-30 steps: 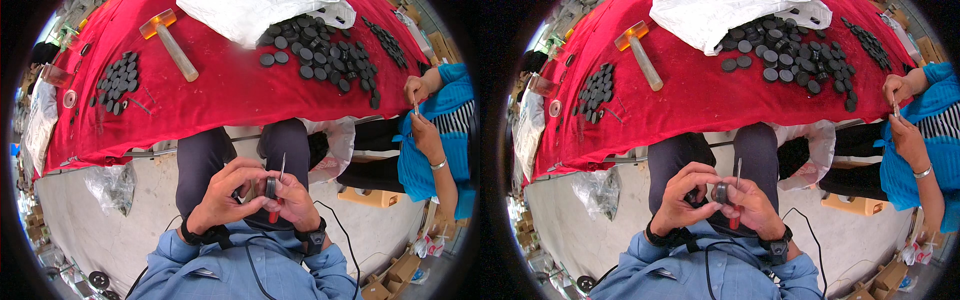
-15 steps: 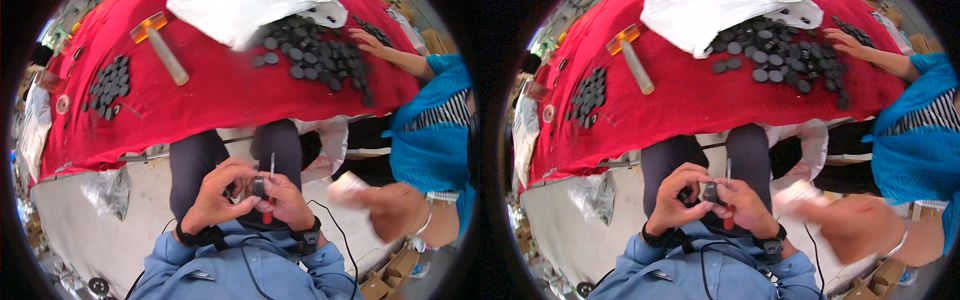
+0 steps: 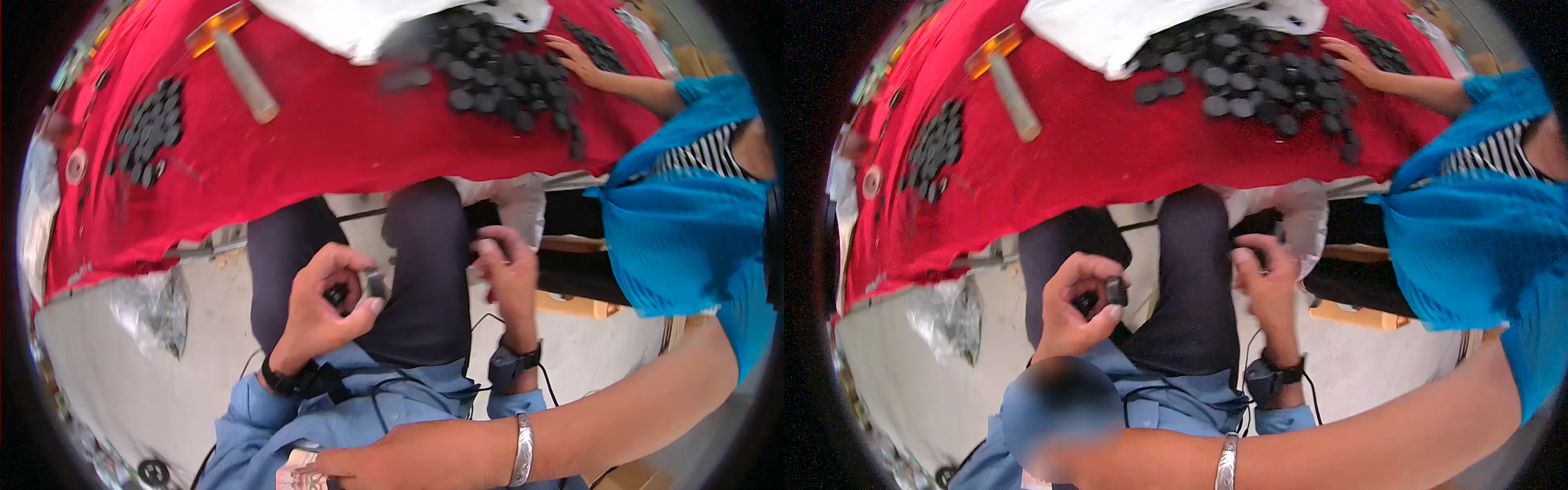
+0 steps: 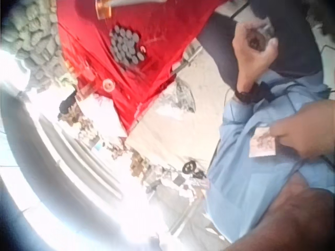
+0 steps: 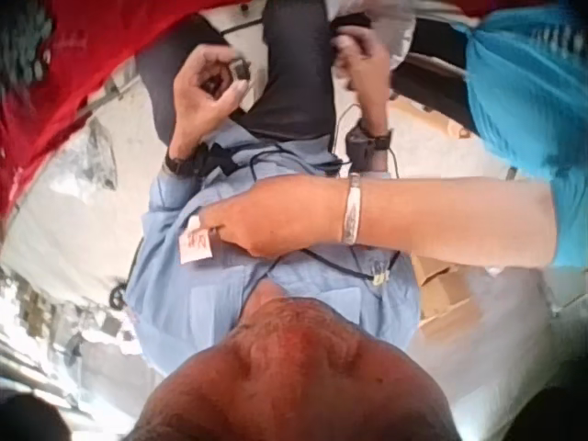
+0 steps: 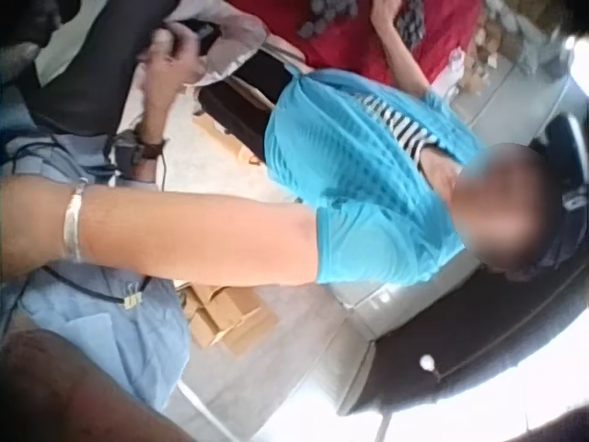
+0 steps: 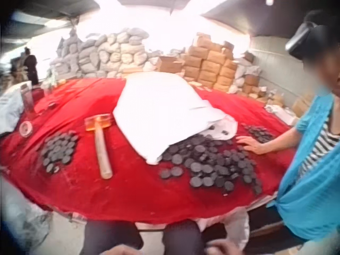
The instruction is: Inspecting and trimming small black rubber or plastic components at a workstation.
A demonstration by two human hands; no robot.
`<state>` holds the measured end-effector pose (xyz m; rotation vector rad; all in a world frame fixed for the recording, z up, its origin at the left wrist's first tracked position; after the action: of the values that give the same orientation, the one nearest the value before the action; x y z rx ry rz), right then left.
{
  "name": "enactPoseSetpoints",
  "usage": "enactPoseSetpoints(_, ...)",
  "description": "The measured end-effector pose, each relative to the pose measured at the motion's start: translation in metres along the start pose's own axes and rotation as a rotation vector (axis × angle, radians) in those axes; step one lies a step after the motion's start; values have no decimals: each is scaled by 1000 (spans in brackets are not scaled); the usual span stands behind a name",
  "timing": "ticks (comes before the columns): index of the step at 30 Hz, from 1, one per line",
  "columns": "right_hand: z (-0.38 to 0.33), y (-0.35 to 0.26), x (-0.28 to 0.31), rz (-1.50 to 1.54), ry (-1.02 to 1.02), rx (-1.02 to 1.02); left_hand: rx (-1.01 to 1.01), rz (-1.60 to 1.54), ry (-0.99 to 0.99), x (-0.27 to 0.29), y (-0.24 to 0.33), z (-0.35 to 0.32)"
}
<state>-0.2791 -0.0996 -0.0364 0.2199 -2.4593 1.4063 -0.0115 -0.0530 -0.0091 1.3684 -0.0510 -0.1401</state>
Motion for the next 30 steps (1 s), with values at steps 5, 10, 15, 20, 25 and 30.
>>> enactPoseSetpoints(5, 39, 38, 55, -361, 296, 134, 28, 30, -55, -1, -8, 6)
enactPoseSetpoints(10, 52, 50, 44, -555, 297, 141, -17, -31, 9, 3, -9, 0)
enactPoseSetpoints(15, 70, 75, 49, -584, 256, 99, 33, -86, 28, 8, -12, 0)
enactPoseSetpoints(20, 68, 71, 54, -574, 336, 222, 2, -61, 19, 11, -12, -5)
enactPoseSetpoints(25, 63, 66, 44, -449, 264, 153, 13, -56, 13, 14, -12, -2)
enactPoseSetpoints(30, 44, 41, 38, -264, 221, 120, 34, -79, 8, 12, -13, 0)
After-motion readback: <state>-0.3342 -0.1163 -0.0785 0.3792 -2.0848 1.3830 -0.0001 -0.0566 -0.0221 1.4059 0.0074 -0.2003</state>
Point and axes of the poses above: each hand's wrist, its own z-axis towards the middle knuckle, its own x-axis out of the back of the hand, y = z × x, the point moved 6 cm from there along z, towards the middle knuckle, and after that the axes turned 15 degrees about -x, right-handed, at the moved point
